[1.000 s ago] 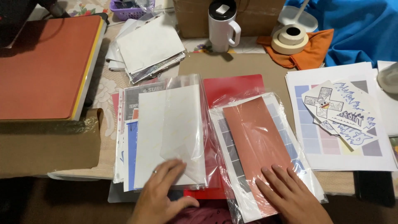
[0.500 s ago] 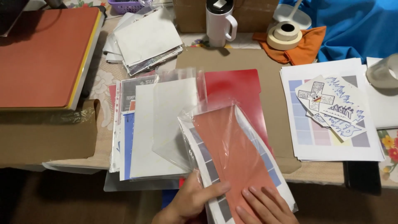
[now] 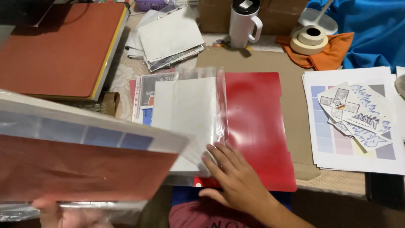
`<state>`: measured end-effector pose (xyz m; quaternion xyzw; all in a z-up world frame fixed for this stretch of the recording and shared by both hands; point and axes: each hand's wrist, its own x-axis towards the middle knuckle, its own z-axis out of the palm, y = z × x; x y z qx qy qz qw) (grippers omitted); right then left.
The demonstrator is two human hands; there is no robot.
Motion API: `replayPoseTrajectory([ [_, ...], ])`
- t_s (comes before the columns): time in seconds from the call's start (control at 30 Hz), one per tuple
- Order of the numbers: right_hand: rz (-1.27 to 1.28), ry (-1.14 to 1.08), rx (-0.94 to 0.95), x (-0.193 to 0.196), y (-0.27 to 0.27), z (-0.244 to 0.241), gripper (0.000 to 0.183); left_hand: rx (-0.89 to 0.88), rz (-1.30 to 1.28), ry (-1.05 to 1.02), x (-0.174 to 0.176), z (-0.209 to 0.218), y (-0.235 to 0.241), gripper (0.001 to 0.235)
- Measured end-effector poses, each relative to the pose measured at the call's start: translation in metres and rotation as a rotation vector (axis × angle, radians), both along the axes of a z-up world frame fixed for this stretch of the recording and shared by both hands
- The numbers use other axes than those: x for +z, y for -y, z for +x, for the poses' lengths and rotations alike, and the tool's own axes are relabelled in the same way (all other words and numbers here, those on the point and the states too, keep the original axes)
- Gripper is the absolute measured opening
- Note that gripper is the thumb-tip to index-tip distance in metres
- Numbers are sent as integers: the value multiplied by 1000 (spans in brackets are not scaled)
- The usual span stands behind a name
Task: Sorting and organizing various printed designs, stickers, and transfer sheets within plastic sleeves and a folder.
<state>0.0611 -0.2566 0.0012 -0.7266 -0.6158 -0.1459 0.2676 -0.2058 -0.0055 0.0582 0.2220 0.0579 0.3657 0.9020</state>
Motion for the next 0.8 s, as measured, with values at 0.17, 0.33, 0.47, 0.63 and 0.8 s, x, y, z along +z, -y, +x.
replayPoseTrajectory([
  [0.17, -317, 90, -15, -26, -71, 5, 109, 635, 452, -300, -28, 36, -40, 87],
  [0.33, -289, -116, 55, -16, -62, 12, 76, 714, 210, -309, -24, 46, -36, 81],
  [0.47, -247, -406, 57, -21, -32, 26, 66, 703, 179, -283, -32, 47, -46, 77],
  [0.63, 5, -657, -51, -7, 9, 33, 42, 686, 162, -278, -25, 60, -46, 77],
  [0.8, 356, -1020, -501, -40, 70, 33, 39, 726, 76, -314, -28, 62, -53, 83],
])
